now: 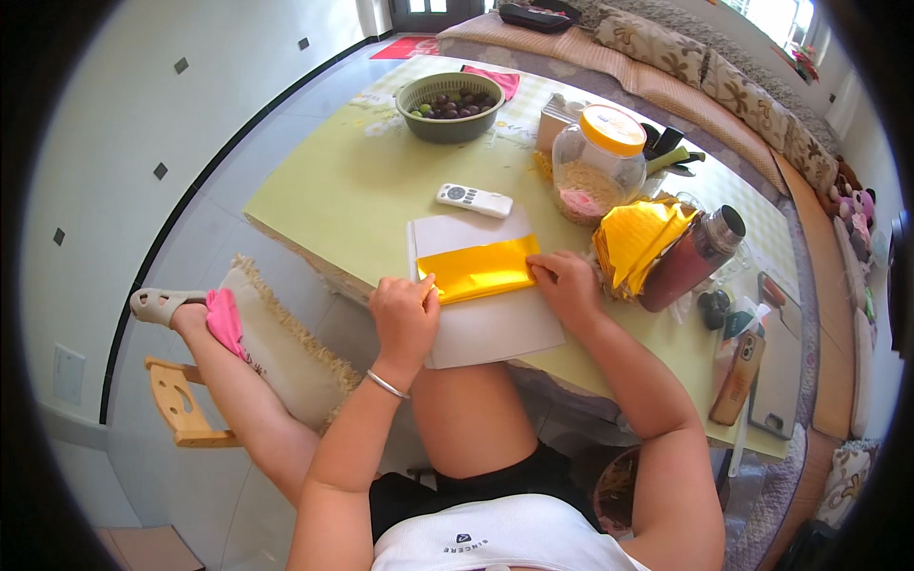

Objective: The person sits on the floor and folds a yellow sheet of paper by hand. They repeatedly fold the paper into smaller sections, pressing down on the creases to flatten them. The person handles the paper one at a time, folding it into a compact shape.

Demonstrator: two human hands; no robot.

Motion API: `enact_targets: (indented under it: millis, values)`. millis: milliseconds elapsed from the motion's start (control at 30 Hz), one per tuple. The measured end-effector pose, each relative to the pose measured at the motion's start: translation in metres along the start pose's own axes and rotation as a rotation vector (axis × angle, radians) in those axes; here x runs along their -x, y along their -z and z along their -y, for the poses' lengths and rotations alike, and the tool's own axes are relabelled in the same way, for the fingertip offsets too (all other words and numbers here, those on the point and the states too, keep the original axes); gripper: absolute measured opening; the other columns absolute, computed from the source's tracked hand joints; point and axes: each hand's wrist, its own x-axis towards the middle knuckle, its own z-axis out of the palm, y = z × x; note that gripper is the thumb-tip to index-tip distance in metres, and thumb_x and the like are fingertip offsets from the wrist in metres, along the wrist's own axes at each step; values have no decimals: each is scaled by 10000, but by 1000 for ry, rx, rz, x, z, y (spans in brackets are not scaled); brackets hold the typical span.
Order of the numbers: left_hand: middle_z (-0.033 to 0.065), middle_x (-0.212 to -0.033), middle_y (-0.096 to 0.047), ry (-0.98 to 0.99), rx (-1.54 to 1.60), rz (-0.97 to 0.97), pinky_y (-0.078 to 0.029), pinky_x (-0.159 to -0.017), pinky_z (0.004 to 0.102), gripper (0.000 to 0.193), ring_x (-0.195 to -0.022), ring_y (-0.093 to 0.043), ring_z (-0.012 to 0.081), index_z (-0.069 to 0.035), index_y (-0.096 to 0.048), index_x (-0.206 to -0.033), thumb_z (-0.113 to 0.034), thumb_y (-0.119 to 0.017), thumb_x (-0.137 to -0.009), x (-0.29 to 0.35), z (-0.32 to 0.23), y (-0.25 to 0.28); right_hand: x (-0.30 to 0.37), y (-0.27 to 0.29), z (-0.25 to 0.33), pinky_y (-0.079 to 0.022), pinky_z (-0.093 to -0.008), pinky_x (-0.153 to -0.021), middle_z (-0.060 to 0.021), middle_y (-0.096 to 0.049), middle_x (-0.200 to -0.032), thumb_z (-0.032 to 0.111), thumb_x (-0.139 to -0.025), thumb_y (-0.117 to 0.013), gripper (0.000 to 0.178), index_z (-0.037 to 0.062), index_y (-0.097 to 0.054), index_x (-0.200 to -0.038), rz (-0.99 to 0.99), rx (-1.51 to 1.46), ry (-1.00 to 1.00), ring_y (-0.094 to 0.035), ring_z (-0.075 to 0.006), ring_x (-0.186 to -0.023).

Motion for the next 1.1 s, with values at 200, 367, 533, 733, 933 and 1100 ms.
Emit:
enact_targets:
  millis: [200, 367, 533, 733, 933, 1100]
  values:
    - [60, -748, -622, 8, 5, 13, -438, -791, 429, 187, -860, -576, 267, -100, -783, -971, -146, -719, -801, 1, 0, 0, 1, 1, 1, -520, -402, -748, -119, -664, -814, 121, -841, -692, 124, 88, -755, -942, 5, -2, -7, -647, -320, -840]
    - [61, -762, -624, -1, 1, 4, -434, -798, 428, 189, -854, -574, 266, -99, -782, -968, -135, -722, -793, 1, 0, 0, 0, 4, 4, -521, -405, -755, -119, -666, -814, 120, -835, -694, 119, 82, -756, -930, 23, 17, -8, -646, -321, -846]
    - [116, -1036, -667, -13, -120, 58, -432, -915, 440, 333, -934, -598, 279, -84, -744, -1106, -110, -722, -775, -4, -8, 11, 0, 4, -2, -513, -421, -761, -114, -665, -807, 116, -816, -705, 99, 88, -763, -891, 19, 23, 0, -639, -324, -840]
    - [184, -1376, -576, -507, 95, 237, -452, -1050, 410, 494, -1178, -600, 331, -167, -658, -1298, -41, -620, -822, -19, 7, 4, 0, 3, 2, -508, -426, -763, -104, -658, -780, 111, -801, -712, 78, 87, -763, -855, 4, 33, 0, -633, -317, -837]
    - [254, -1406, -522, -620, 23, 496, -412, -1091, 468, 538, -1271, -516, 435, -145, -619, -1339, -292, -672, -824, -24, 8, 15, 3, -1, -5, -435, -494, -975, -130, -671, -1114, 129, -805, -705, 152, 107, -760, -945, -65, 255, 163, -568, -360, -1142]
    - [301, -1464, -432, -590, 69, 527, -321, -1133, 556, 854, -1360, -398, 490, -92, -568, -1382, -718, -612, -802, -14, 7, 18, 15, -5, 28, -198, -527, -1198, -159, -391, -1543, 306, -852, -706, 588, 56, -551, -1360, 309, 356, 481, -282, -382, -1464]
